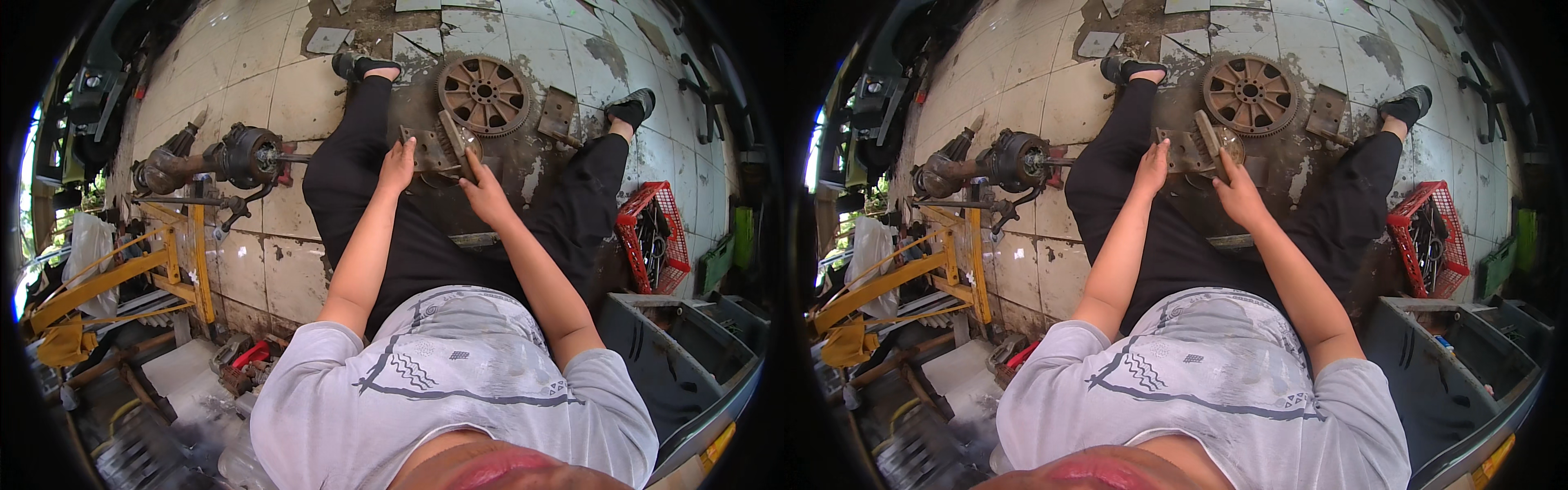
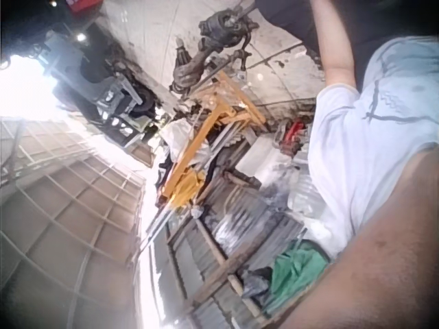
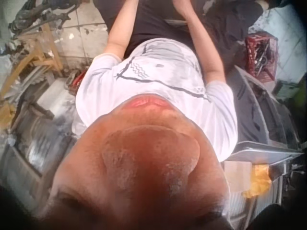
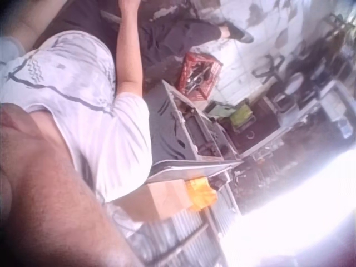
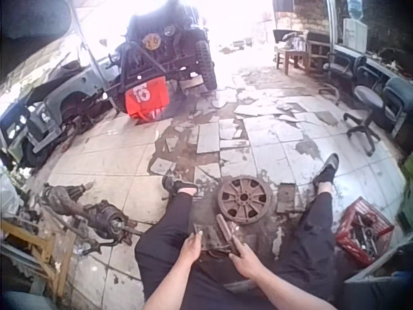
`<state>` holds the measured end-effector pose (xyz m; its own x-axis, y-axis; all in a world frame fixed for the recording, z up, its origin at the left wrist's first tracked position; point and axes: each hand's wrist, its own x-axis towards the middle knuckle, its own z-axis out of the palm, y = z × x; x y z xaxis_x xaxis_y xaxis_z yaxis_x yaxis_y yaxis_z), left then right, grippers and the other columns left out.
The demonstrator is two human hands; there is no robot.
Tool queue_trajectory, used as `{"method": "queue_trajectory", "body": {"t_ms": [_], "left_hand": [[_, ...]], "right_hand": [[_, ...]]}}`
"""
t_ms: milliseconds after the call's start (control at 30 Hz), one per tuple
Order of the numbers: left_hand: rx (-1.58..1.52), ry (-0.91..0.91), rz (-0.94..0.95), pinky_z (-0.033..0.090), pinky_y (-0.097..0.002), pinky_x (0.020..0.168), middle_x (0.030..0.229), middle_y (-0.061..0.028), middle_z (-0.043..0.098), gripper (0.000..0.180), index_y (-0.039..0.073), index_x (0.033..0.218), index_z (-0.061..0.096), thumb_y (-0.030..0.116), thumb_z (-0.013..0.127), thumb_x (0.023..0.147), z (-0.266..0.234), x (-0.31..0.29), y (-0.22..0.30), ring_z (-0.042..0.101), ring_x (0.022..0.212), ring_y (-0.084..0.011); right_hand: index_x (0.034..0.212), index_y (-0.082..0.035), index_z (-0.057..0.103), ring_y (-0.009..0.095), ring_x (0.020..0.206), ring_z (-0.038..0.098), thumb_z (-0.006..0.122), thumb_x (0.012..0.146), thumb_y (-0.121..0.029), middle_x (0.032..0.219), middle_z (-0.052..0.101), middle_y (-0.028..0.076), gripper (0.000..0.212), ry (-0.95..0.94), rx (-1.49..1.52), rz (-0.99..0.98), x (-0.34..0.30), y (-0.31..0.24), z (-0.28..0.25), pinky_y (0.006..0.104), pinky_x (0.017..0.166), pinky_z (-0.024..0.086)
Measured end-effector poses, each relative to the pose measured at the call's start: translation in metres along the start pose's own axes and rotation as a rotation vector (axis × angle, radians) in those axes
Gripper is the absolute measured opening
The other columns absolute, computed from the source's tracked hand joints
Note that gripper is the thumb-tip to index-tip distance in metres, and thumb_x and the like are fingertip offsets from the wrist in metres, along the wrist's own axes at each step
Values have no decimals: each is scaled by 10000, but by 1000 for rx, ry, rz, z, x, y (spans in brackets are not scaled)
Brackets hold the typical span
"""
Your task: The person sits on the floor of a workshop and uses a metal file to scrape and clean a small, dirty metal part. They repeatedly rub the file against the surface to remove grime and rust.
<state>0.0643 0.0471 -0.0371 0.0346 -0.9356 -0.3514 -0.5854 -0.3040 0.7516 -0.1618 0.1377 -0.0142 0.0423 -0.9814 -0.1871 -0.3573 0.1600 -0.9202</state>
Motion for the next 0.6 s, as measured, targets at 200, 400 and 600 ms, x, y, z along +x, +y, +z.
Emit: {"method": "queue_trajectory", "body": {"t_ms": [200, 400, 600], "left_hand": [[-148, -72, 16, 315, -430, 1238, 1578, -339, 453, 1015, -113, 1534, 442, 757, 318, 1026, 7, 12, -22, 391, 1514, -437], [-118, -28, 31, 297, -426, 1248, 1586, -351, 434, 1094, -125, 1538, 428, 817, 314, 993, 3, 8, -17, 365, 1528, -447], [-79, -39, 13, 299, -432, 1247, 1579, -360, 435, 1133, -141, 1542, 406, 837, 323, 976, 0, 9, -16, 363, 1528, -448]], "right_hand": [[1671, -205, 312, 459, 1185, 600, 630, 1026, -141, 1249, 564, 240, 722, -28, -304, 134, 6, 33, 25, 507, 1000, 489], [1684, -220, 290, 456, 1149, 602, 605, 1042, -183, 1221, 585, 222, 716, -92, -204, -181, 2, 13, 26, 515, 969, 488], [1669, -184, 329, 444, 1163, 606, 660, 999, -138, 1211, 603, 244, 748, 5, -231, -11, 10, 34, 27, 487, 1001, 486]]}}
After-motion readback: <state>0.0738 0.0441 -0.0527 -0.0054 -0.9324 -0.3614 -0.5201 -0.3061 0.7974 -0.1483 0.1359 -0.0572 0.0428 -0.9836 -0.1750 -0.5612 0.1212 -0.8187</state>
